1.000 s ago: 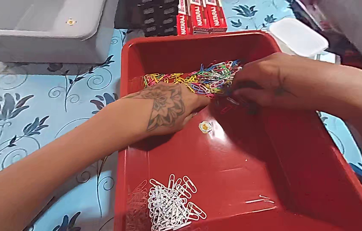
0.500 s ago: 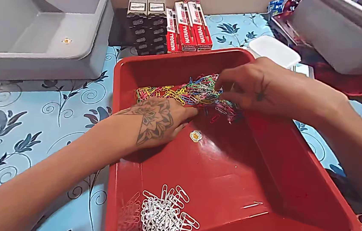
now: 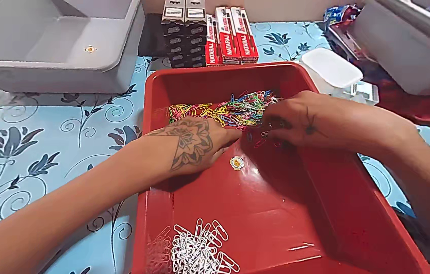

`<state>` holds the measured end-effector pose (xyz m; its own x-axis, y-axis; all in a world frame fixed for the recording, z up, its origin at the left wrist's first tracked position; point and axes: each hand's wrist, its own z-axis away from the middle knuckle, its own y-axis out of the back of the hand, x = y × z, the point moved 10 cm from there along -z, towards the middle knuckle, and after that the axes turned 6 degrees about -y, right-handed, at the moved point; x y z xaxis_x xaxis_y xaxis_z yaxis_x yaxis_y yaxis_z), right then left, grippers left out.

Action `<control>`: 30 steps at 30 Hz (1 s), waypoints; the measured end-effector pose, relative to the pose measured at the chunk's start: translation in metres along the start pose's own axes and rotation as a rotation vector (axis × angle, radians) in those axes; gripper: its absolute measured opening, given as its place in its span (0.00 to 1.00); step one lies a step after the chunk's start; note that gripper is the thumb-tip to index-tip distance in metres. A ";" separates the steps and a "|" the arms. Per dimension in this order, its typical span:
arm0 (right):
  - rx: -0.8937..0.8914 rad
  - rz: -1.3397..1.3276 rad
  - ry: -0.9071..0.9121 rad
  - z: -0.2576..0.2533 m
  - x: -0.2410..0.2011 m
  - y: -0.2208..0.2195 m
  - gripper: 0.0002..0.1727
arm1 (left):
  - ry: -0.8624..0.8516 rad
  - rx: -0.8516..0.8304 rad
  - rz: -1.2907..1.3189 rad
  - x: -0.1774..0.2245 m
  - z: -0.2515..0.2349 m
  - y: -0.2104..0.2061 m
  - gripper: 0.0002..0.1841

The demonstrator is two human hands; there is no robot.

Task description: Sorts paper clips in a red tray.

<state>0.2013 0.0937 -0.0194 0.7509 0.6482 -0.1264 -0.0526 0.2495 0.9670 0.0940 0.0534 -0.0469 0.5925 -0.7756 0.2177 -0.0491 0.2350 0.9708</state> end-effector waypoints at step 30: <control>0.103 0.129 -0.120 0.000 0.005 0.012 0.21 | 0.016 0.210 -0.116 0.008 0.012 0.018 0.24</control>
<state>0.2045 0.0997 -0.0080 0.8154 0.5785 0.0217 -0.0907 0.0907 0.9917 0.0887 0.0447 -0.0261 0.6169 -0.7803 0.1030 -0.1449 0.0161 0.9893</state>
